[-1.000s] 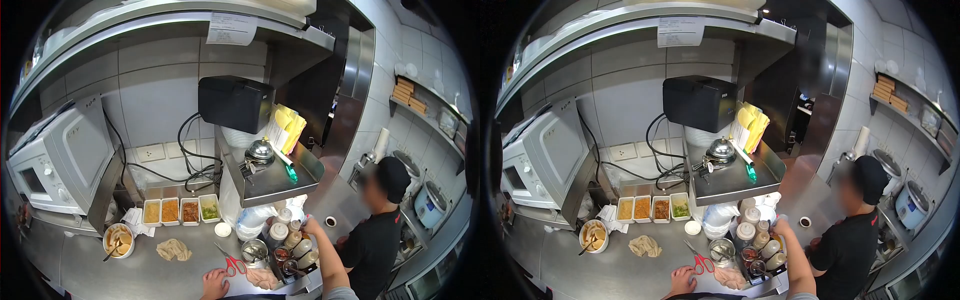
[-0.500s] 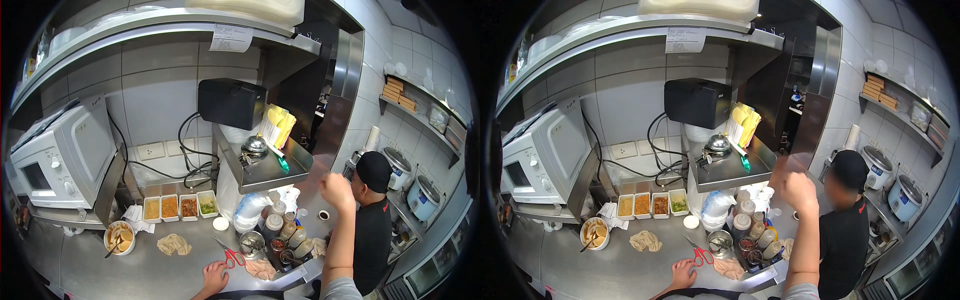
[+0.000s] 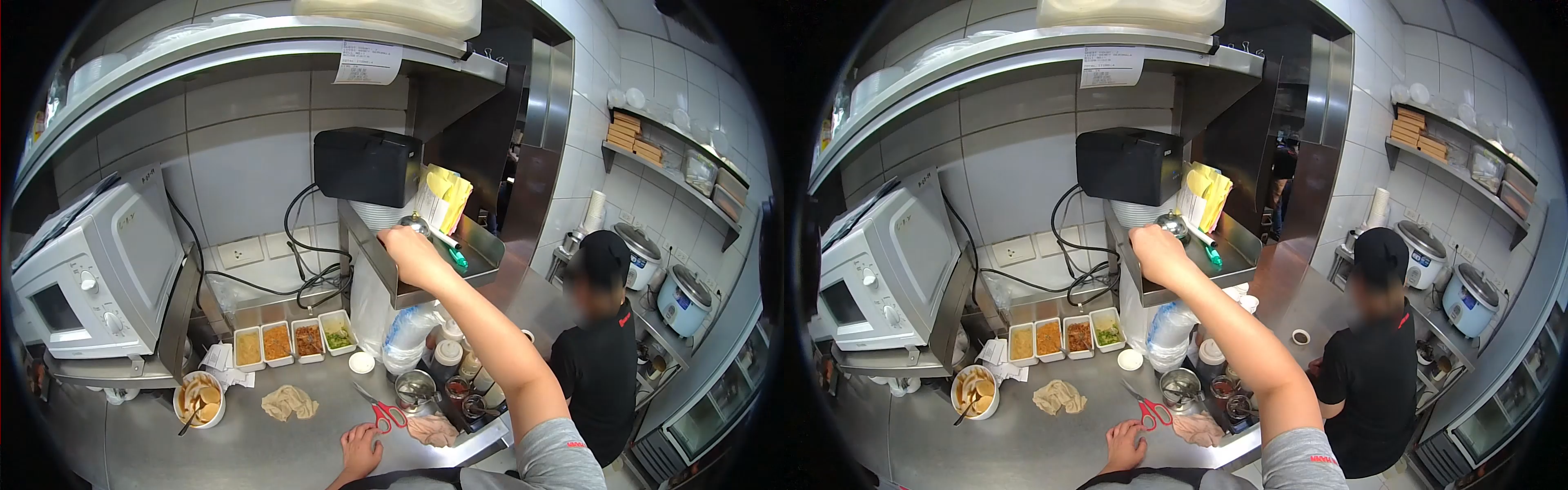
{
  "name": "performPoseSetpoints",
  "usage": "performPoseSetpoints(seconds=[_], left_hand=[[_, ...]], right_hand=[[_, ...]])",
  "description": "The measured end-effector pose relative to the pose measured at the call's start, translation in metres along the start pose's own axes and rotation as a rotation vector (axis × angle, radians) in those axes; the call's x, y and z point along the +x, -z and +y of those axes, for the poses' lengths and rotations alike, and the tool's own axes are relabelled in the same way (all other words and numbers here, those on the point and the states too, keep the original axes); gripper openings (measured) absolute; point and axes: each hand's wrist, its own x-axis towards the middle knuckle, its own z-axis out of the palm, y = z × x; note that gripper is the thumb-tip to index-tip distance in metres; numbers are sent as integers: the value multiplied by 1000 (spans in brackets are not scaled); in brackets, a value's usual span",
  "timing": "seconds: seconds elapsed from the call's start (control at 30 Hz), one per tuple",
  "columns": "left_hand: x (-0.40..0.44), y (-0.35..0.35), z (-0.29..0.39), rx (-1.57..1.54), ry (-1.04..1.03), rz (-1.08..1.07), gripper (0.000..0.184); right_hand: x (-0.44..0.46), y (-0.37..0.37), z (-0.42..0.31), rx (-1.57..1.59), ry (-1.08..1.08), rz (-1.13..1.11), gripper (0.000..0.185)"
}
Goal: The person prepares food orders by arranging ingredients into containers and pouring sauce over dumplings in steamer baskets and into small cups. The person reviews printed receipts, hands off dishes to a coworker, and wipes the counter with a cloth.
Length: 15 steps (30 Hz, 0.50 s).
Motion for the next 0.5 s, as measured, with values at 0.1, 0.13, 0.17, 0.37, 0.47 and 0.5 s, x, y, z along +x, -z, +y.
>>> performPoseSetpoints(seconds=[0.1, 0.13, 0.17, 0.37, 0.47, 0.5], left_hand=[[1, 0, 0, 13, -1, -17, 31], [2, 1, 1, 18, 1, -27, 31], [2, 1, 2, 15, 0, -26, 31], [3, 3, 2, 13, 2, -19, 30], [2, 2, 2, 16, 0, -13, 30], [3, 2, 3, 14, 0, -14, 29]], right_hand=[[16, -4, 19, 200, 128, 135, 21], [19, -3, 23, 282, 164, 204, 24], [20, -1, 27, 315, 158, 187, 24], [32, 29, 69, 75, -59, 456, 15], [38, 28, 93, -206, -172, 377, 16], [42, 21, 108, -191, -208, 241, 16]])
